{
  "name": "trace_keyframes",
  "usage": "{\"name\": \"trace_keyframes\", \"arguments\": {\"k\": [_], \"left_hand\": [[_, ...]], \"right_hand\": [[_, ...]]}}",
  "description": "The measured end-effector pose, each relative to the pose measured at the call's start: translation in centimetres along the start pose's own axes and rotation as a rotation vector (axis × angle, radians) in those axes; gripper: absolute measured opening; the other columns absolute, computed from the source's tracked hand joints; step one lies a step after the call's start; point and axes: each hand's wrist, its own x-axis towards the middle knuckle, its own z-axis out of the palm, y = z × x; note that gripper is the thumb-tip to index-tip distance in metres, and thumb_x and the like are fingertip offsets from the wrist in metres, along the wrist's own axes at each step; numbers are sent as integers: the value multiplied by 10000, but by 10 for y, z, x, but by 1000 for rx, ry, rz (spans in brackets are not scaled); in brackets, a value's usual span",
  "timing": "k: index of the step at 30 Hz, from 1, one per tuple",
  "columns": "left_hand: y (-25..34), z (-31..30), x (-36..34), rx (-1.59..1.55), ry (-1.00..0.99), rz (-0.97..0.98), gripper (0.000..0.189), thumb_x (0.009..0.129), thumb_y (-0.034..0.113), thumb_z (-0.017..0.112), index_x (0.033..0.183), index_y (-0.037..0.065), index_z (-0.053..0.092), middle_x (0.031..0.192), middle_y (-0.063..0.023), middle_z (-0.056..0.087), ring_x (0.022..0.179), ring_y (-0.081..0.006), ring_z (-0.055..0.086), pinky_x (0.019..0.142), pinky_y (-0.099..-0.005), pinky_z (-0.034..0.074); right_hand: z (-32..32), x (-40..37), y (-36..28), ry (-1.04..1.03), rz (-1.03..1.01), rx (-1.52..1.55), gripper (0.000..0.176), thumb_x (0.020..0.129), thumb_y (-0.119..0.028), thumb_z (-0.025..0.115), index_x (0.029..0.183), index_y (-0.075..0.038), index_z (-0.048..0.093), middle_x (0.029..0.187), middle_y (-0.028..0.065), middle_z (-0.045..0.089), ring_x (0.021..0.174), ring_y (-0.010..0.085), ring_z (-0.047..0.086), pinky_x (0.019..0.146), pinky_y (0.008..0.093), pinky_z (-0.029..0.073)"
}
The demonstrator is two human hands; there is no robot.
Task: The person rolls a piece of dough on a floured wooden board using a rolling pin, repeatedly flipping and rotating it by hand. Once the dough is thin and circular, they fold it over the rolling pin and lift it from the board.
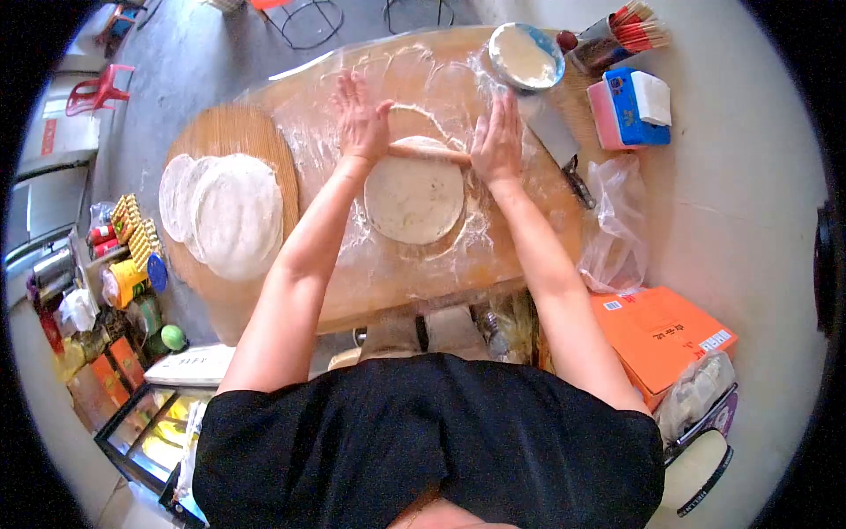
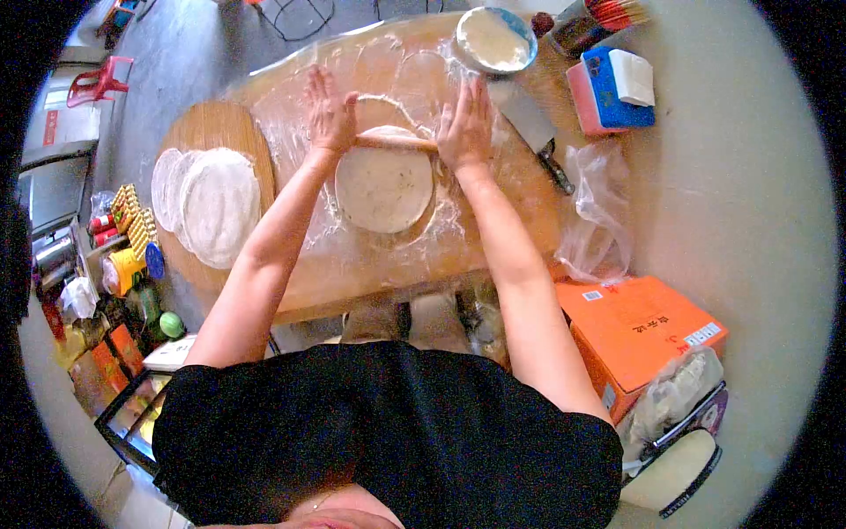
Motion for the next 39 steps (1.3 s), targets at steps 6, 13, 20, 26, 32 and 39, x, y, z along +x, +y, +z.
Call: {"name": "trace_keyframes", "arguments": {"k": [6,13,20,26,32,39], "left_hand": [[4,-92,-202,37,-466,241,770,988,439,431,1507,-86,214,1592,-289,152,1485,-428,153,1199,-538,135],[-12,-13,-5,152,-7,49,746,974,335,499,1492,-116,205,1574,-315,169,1466,-443,200,1184,-582,140],[3,-90,-188,2,-468,157,867,939,508,494,1474,-128,246,1548,-340,216,1466,-455,194,1186,-564,149],[-32,-32,-6,61,-34,-43,778,979,320,493,1498,-133,132,1569,-342,135,1475,-458,145,1208,-542,94],[0,-78,-217,-35,-346,110,995,898,661,399,1489,-118,218,1559,-328,198,1475,-439,172,1201,-552,116],[-46,-46,-18,40,24,-63,748,973,301,504,1501,-112,172,1569,-330,155,1472,-458,152,1204,-533,143]], "right_hand": [[-62,-164,-33,-345,-129,-21,618,948,-211,410,1496,48,291,1550,272,289,1462,407,251,1191,550,197],[6,27,-21,-18,-189,-4,595,962,-197,429,1472,79,301,1532,293,302,1433,437,283,1200,512,209],[-37,-139,-22,-273,-227,-2,564,982,-237,398,1479,26,356,1556,255,299,1455,410,268,1183,536,214],[27,50,-33,-32,-198,15,598,927,-210,499,1453,47,375,1524,269,343,1431,438,290,1189,545,199],[-43,-121,-16,-352,-263,-21,594,894,-168,518,1457,-14,407,1566,204,316,1455,411,268,1178,555,213],[46,46,-48,-21,-232,69,570,967,-245,456,1455,41,378,1554,237,313,1453,408,266,1179,575,184]]}}
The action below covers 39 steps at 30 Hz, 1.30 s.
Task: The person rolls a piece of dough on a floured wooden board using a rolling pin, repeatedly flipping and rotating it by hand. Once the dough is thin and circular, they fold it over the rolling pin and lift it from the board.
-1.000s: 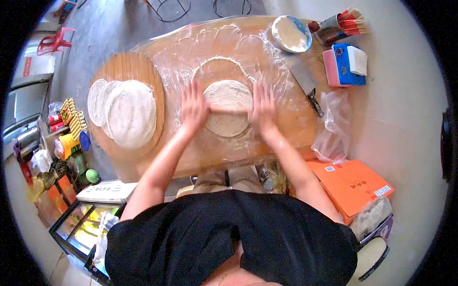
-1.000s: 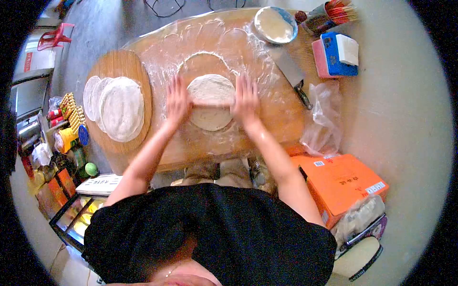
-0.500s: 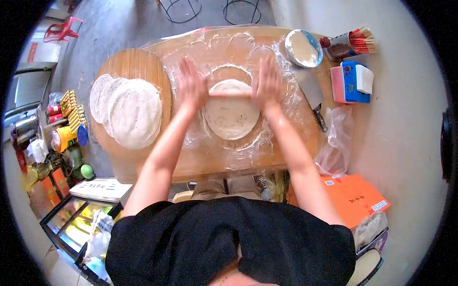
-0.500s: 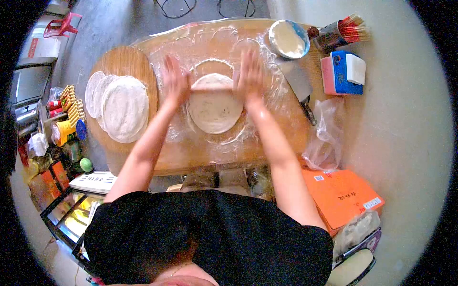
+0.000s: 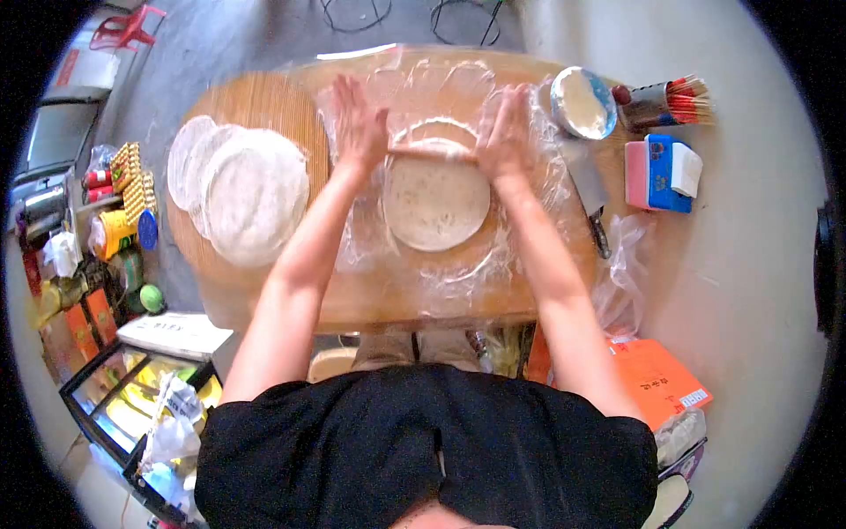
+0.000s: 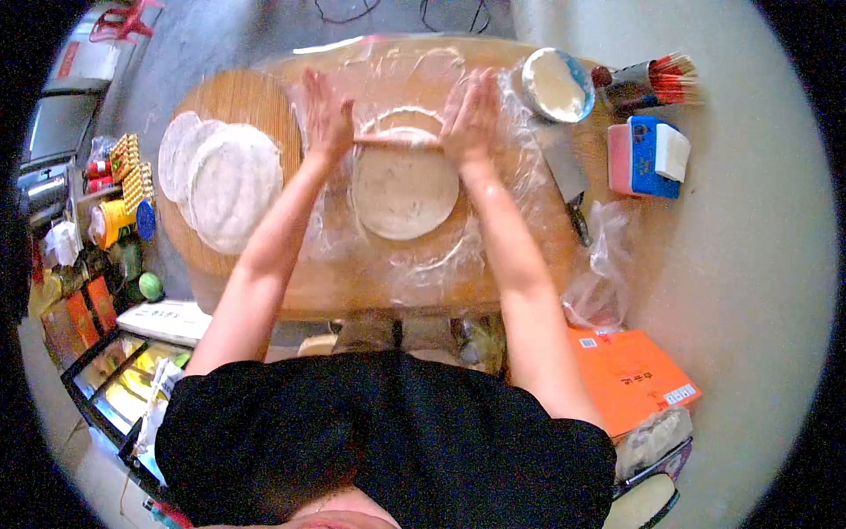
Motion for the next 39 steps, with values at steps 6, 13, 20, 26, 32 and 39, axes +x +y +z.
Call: {"name": "trace_keyframes", "arguments": {"k": [6,13,20,26,32,39], "left_hand": [[16,-27,-196,91,-285,231,996,907,649,405,1490,-130,192,1563,-334,175,1473,-456,161,1187,-566,145],[-3,2,-1,-45,-6,-79,819,971,380,508,1508,-112,132,1586,-323,78,1489,-447,82,1216,-518,104],[20,-29,-190,-64,-245,171,923,936,586,446,1494,-112,214,1569,-318,177,1476,-430,181,1198,-556,119],[-5,7,2,18,-54,1,869,982,456,456,1524,-87,47,1595,-307,55,1499,-419,49,1210,-540,48],[29,-41,-147,46,-337,182,748,929,388,561,1513,10,287,1589,-220,237,1476,-398,216,1173,-557,217],[47,-63,-187,-163,-234,128,174,852,85,619,1013,27,585,1514,-214,395,1421,-380,354,1176,-488,262]], "right_hand": [[-69,-149,-10,-334,-44,-94,571,954,-231,445,1466,18,397,1564,211,318,1464,390,265,1183,525,205],[8,22,2,46,10,-27,695,919,-254,526,1494,48,278,1551,279,281,1432,430,293,1178,552,222],[-66,-136,-20,-330,-79,-50,554,968,-206,412,1463,38,364,1540,235,342,1443,421,285,1174,573,192],[1,15,2,-116,-3,-109,662,961,-238,459,1516,38,230,1587,257,216,1446,438,266,1177,549,206],[-56,-103,-27,-347,18,-73,676,894,-180,520,1492,45,298,1516,263,360,1419,414,332,1151,544,255],[-58,-50,-61,-371,785,215,495,853,-272,692,1221,34,569,1049,245,683,956,368,674,854,456,518]]}}
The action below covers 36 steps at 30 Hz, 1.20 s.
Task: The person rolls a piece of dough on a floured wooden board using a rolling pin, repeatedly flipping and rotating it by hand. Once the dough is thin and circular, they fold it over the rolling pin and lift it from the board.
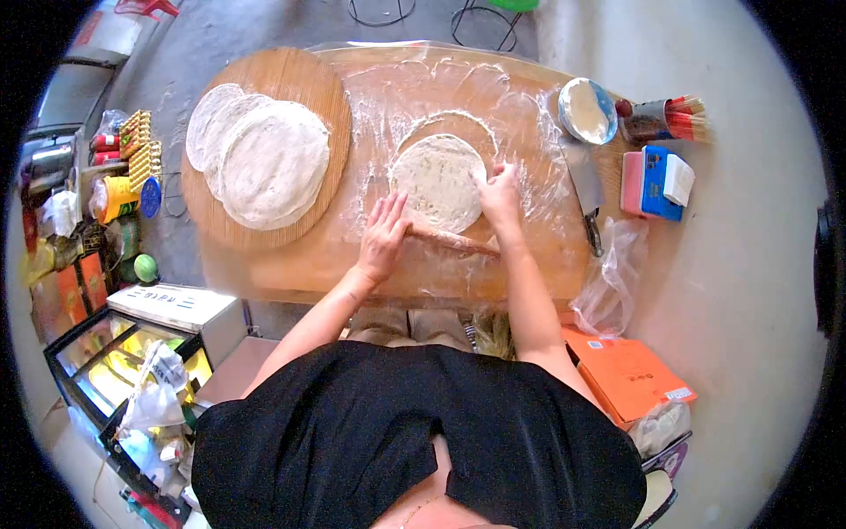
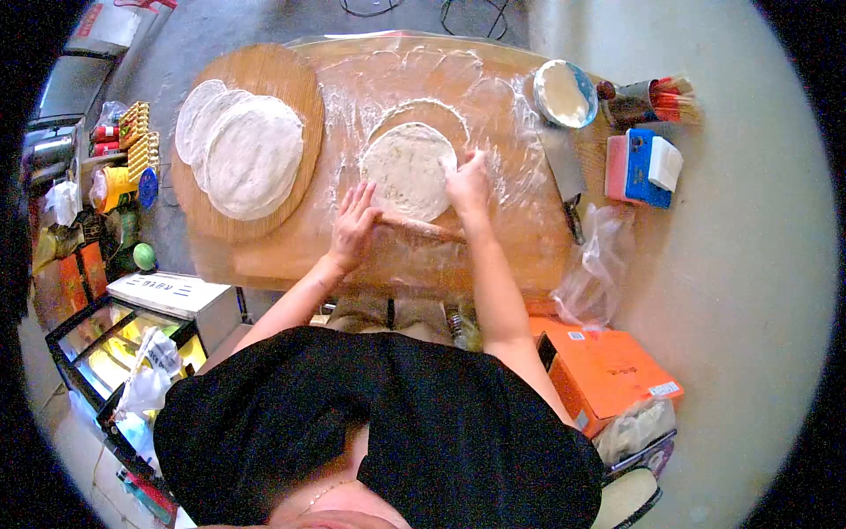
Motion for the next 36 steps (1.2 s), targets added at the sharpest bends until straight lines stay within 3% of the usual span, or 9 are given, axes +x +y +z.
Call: {"name": "trace_keyframes", "arguments": {"k": [3,8,10,12,13,20,26,31,36], "left_hand": [[9,-21,3,91,-59,69,107,876,65,578,979,36,586,1488,-203,441,1393,-326,416,1076,-441,379],[17,-31,-13,110,-107,-4,106,871,91,605,963,39,587,1454,-200,484,1367,-304,459,994,-414,437],[22,-23,-10,109,-181,-3,191,864,96,623,1032,42,550,1494,-233,416,1408,-339,394,1064,-457,389],[22,9,8,64,-60,44,310,870,116,623,1144,33,506,1518,-253,360,1430,-367,341,1107,-491,331],[19,23,26,23,70,81,429,875,136,623,1256,24,462,1543,-272,305,1452,-394,288,1151,-524,273],[-23,60,185,227,202,-15,726,971,350,514,1485,-81,235,1559,-300,233,1452,-447,237,1180,-566,184],[-9,47,31,166,-37,114,995,876,611,494,1493,-111,198,1550,-347,193,1455,-474,199,1180,-553,196],[-53,38,217,166,211,-142,770,992,372,479,1519,-85,155,1590,-301,119,1497,-404,109,1213,-505,128],[-25,30,98,221,-141,54,835,992,501,424,1501,-112,172,1576,-305,168,1470,-438,185,1200,-525,184]], "right_hand": [[13,-3,31,48,-357,-370,341,836,-311,714,880,24,664,910,234,679,866,408,643,791,481,500],[-26,-79,42,-143,-19,-119,299,878,-288,665,866,9,629,848,218,656,823,406,626,741,496,468],[-25,-97,67,-108,-32,-45,277,915,-230,593,1072,-5,632,1081,246,649,1038,401,616,869,492,473],[-12,-95,98,320,-564,-355,441,943,-205,504,1335,-2,519,1382,261,509,1302,403,475,1068,511,370],[-15,-80,105,198,-593,-415,563,958,-215,449,1468,10,367,1549,230,325,1439,395,300,1180,544,196],[-30,60,69,339,-647,-319,544,989,-269,407,1433,46,411,1483,282,397,1399,430,347,1163,496,277],[-17,-42,125,158,-725,-410,592,921,-218,448,1458,24,387,1519,222,383,1410,405,354,1168,533,263],[-14,91,34,310,-822,-221,564,973,-233,349,1487,-1,341,1548,247,317,1415,406,341,1167,528,258],[-14,2,106,143,-770,-473,588,941,-239,458,1440,64,387,1519,246,368,1424,427,319,1167,559,254]]}}
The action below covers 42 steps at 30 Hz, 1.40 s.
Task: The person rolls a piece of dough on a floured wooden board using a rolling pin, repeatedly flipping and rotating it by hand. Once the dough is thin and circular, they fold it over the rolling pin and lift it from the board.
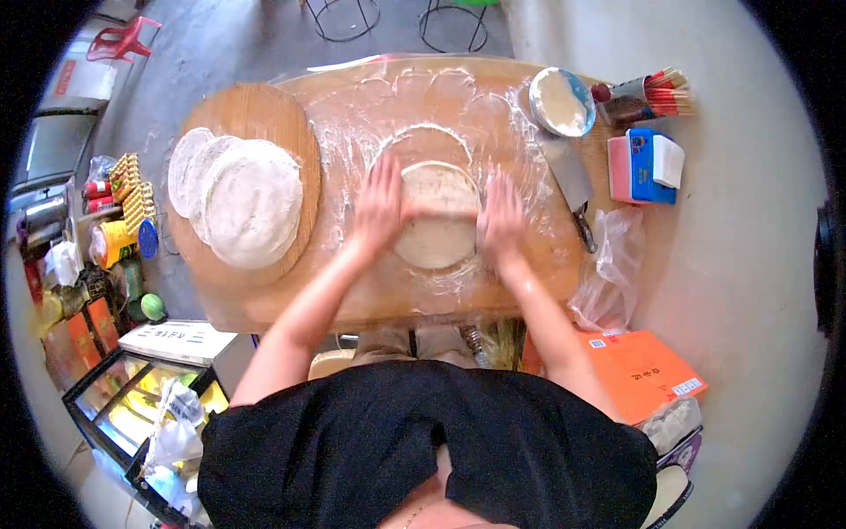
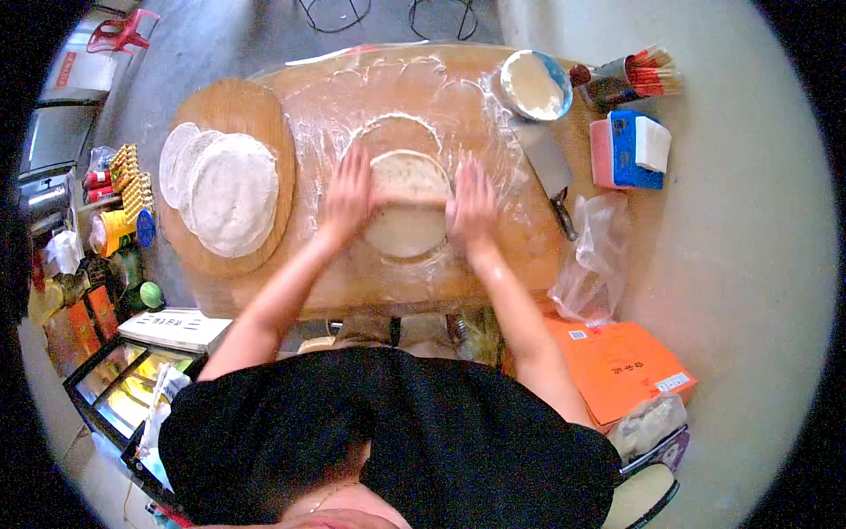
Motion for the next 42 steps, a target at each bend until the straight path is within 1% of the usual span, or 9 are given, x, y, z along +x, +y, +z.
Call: {"name": "trace_keyframes", "arguments": {"k": [4,8,15,23,29,32,34,40,42], "left_hand": [[2,10,-42,41,103,1,838,994,500,415,1482,-141,183,1563,-347,143,1464,-453,189,1200,-548,150],[-59,-12,112,-77,348,-227,792,994,411,459,1488,-136,169,1561,-351,138,1465,-456,181,1209,-532,128],[17,-3,-81,-86,117,3,950,945,622,359,1514,-102,124,1584,-304,133,1491,-419,108,1214,-518,119],[-48,-17,100,-178,373,-312,806,993,402,480,1532,-63,101,1605,-274,80,1501,-404,74,1211,-523,95],[24,-25,-102,-266,41,-84,392,875,75,599,1265,50,565,1504,-229,401,1412,-387,363,1165,-517,264],[21,-26,-96,-354,195,-74,264,832,-9,570,1092,26,602,1441,-234,477,1357,-394,441,1125,-490,344],[17,-28,-88,-269,178,-50,194,836,-4,593,1027,27,588,1442,-229,478,1338,-373,469,1085,-455,396],[21,-62,-121,-221,120,-53,190,817,38,654,989,45,575,1404,-178,537,1212,-281,584,977,-400,438],[21,-68,-146,-203,55,-80,191,810,37,659,981,49,573,1393,-165,550,1180,-260,601,957,-393,442]], "right_hand": [[8,8,-10,62,-53,-47,595,936,-251,501,1451,30,400,1502,250,393,1415,426,341,1138,570,286],[11,141,0,183,32,99,623,951,-262,495,1478,28,333,1535,261,328,1433,421,299,1166,525,248],[-13,-39,-26,-73,-45,20,552,991,-230,398,1481,21,354,1565,223,297,1464,374,264,1179,533,257],[9,126,-6,178,109,92,719,968,-212,465,1537,40,104,1579,279,208,1441,432,271,1191,524,195],[-27,11,-68,-126,187,245,728,884,-206,592,1499,14,270,1431,245,447,1356,393,398,1093,491,349],[-23,32,-66,-53,241,339,691,851,-208,671,1428,9,358,1249,211,575,1152,345,547,999,463,423],[-32,86,-70,-330,765,427,547,832,-244,721,1281,-7,519,1192,208,615,1044,342,597,952,438,461],[-3,77,-55,-126,245,327,288,834,-286,737,886,-16,648,1001,181,643,982,342,621,856,418,489],[-10,57,-49,-201,485,437,264,850,-260,710,913,-16,633,1021,178,637,992,345,616,855,424,482]]}}
